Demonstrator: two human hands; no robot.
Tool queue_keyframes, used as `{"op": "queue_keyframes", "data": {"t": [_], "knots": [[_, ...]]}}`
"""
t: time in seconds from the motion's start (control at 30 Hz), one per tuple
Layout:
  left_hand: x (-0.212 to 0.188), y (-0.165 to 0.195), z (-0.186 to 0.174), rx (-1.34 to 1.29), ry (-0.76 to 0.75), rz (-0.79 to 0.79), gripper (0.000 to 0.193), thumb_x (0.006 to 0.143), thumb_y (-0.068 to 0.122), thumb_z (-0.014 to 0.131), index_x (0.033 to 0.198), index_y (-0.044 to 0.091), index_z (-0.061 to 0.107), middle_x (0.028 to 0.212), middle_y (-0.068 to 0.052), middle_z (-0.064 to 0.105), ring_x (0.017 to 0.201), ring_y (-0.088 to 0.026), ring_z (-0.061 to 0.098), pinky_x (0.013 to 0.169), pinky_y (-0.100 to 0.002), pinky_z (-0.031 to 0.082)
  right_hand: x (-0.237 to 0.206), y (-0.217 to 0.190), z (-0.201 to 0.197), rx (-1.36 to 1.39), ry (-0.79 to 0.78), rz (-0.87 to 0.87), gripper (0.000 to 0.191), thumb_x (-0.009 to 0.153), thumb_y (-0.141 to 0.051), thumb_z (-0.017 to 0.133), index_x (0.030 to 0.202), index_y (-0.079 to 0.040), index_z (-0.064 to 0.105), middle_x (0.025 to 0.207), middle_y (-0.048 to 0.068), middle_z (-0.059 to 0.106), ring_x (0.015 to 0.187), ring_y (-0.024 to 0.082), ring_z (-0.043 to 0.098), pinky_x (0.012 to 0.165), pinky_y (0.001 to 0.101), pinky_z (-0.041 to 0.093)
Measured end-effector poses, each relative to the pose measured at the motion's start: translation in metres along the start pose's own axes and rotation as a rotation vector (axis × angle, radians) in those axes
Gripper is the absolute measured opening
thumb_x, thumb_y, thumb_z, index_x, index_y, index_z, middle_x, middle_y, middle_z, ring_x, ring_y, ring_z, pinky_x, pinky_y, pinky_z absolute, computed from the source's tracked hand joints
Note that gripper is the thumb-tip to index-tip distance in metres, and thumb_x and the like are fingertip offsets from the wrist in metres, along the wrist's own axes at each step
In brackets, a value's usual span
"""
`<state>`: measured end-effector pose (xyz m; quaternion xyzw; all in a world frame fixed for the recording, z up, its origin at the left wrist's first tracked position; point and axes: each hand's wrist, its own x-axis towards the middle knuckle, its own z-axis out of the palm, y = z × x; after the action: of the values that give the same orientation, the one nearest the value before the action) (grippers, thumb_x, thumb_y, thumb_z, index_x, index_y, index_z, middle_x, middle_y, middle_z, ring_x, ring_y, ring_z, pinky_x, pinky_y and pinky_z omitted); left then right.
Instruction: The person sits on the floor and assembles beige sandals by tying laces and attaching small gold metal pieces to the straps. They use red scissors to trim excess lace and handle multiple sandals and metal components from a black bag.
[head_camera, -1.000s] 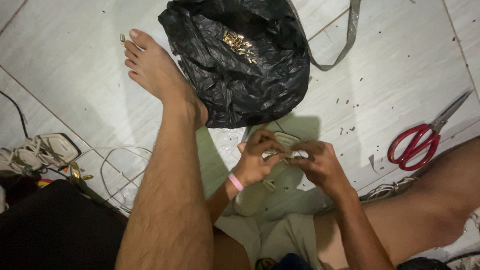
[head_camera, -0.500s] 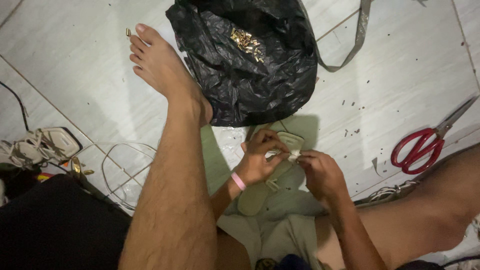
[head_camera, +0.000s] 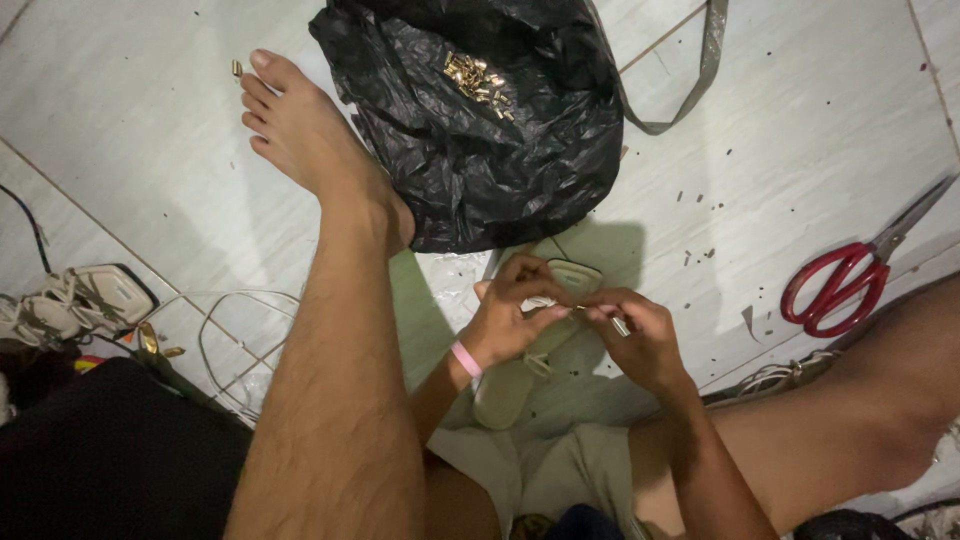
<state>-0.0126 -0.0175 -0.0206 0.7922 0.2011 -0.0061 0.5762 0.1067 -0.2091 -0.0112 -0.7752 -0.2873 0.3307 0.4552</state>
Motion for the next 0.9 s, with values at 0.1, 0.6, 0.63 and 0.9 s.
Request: {"op": "queue_keyframes", "data": {"t": [0.1, 0.6, 0.63, 0.9], "knots": [[0.000, 0.000, -0.001, -0.046, -0.007, -0.016, 0.018, 0.080, 0.029, 0.086, 0.096, 0.022, 0.080, 0.115, 0.000, 0.061, 0.115, -0.018, 0.062, 0.098, -0.036, 0.042, -0.002, 0.002, 0.005, 0.171, -0.015, 0.050, 0.018, 0.093, 0.003, 0.071, 0.111, 0.001, 0.070, 0.101, 0.007, 0.073, 0.088, 0.010, 0.069, 0.071, 0.0235, 0.056], [0.005, 0.004, -0.002, -0.069, 0.083, -0.013, 0.022, 0.079, 0.023, 0.087, 0.099, 0.016, 0.082, 0.112, -0.007, 0.069, 0.103, -0.022, 0.072, 0.087, -0.035, 0.059, -0.002, 0.015, 0.012, 0.446, -0.056, 0.240, 0.016, 0.099, 0.003, 0.059, 0.112, 0.003, 0.068, 0.103, 0.010, 0.072, 0.094, 0.014, 0.071, 0.083, 0.0290, 0.060], [0.005, 0.004, -0.002, -0.083, 0.069, -0.035, 0.022, 0.079, 0.023, 0.087, 0.100, 0.016, 0.082, 0.112, -0.007, 0.069, 0.103, -0.022, 0.071, 0.088, -0.035, 0.059, -0.002, 0.016, 0.012, 0.470, -0.059, 0.227, 0.017, 0.099, 0.003, 0.059, 0.113, 0.003, 0.068, 0.104, 0.010, 0.071, 0.094, 0.015, 0.070, 0.083, 0.0289, 0.059], [0.002, 0.002, 0.003, -0.010, 0.087, -0.056, 0.021, 0.080, 0.027, 0.084, 0.094, 0.012, 0.082, 0.111, -0.008, 0.069, 0.109, -0.025, 0.068, 0.095, -0.040, 0.050, 0.001, 0.009, 0.015, 0.363, -0.014, 0.220, 0.016, 0.099, 0.005, 0.060, 0.112, 0.003, 0.068, 0.101, 0.010, 0.072, 0.092, 0.012, 0.068, 0.079, 0.0269, 0.057]]}}
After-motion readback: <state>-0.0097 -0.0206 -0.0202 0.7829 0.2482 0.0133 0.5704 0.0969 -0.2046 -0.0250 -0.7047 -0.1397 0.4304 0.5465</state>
